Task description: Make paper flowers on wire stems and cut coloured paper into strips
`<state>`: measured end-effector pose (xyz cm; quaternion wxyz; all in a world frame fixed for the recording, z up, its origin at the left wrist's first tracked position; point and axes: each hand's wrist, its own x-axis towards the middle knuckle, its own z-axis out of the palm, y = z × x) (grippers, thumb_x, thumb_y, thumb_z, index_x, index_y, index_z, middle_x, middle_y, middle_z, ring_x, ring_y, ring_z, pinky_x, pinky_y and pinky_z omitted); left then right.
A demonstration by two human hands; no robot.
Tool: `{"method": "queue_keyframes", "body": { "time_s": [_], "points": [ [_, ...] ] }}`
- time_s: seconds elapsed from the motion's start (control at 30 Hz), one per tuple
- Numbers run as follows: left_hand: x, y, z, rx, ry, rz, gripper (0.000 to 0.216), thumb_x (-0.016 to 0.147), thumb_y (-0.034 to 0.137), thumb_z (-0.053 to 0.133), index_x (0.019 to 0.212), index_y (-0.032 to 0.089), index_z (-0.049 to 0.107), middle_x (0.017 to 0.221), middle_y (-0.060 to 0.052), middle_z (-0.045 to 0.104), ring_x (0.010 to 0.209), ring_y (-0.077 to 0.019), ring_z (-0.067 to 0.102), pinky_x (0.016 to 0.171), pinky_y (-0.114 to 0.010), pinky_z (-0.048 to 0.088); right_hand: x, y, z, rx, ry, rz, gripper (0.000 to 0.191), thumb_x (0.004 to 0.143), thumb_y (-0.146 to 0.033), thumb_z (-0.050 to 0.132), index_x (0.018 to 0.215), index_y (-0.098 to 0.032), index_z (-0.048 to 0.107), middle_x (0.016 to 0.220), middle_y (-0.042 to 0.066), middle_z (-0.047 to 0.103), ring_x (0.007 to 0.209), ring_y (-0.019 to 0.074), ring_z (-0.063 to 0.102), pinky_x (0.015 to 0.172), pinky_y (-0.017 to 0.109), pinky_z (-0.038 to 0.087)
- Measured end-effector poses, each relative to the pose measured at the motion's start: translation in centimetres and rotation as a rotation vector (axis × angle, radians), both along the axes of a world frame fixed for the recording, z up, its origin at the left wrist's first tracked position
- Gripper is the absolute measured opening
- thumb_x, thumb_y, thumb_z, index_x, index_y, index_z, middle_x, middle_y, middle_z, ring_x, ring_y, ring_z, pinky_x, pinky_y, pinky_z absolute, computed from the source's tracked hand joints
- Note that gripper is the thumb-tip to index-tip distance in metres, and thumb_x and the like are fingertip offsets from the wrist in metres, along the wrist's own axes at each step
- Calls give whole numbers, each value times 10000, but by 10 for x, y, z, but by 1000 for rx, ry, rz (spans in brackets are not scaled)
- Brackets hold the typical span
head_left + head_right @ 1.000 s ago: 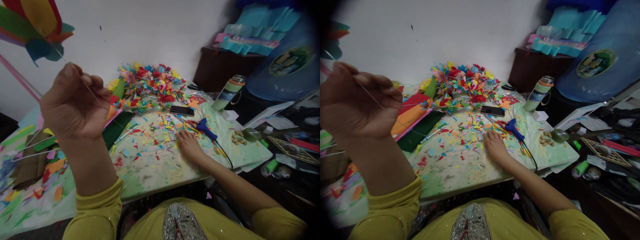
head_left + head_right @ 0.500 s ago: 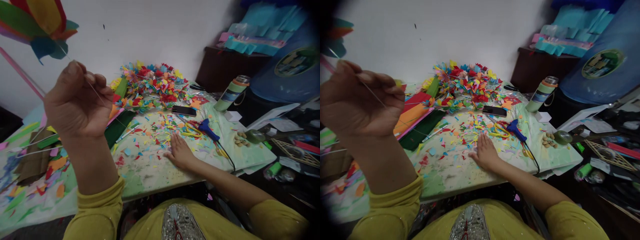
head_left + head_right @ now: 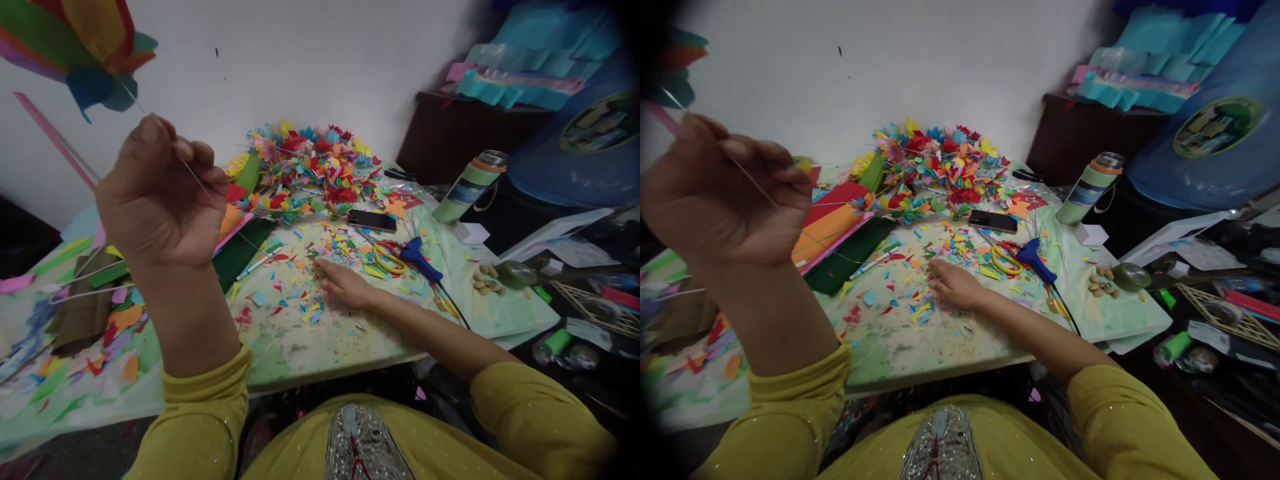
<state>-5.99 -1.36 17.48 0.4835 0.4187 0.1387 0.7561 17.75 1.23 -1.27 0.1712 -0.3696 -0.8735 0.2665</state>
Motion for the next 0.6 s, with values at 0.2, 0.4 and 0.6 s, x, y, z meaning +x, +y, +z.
{"method": "queue_keyframes", "body": {
  "time_s": [0.2,0.4,0.6],
  "points": [
    [-2,1,1,-63,12,28,122,778,196,680,747,218,563,643,51,581,876,-103,627,633,-218,448,-4,-7,7,-230,198,247,588,978,-513,158,1360,-164,438,1279,109,596,1182,172,543,1000,353,408],
    [0,4,1,-76,-4,1,109,823,188,630,743,196,557,616,60,568,694,-67,597,597,-202,434,-16,-8,7,-143,119,334,590,969,-515,254,1364,-118,442,1392,135,494,1287,193,448,1063,371,350],
    [-2,1,0,-90,53,109,141,770,233,693,755,240,553,670,52,617,1076,-142,595,660,-239,457,-31,-2,6,-16,65,420,561,982,-483,228,1403,-151,390,1419,106,471,1304,158,425,1077,339,334]
  ]
}}
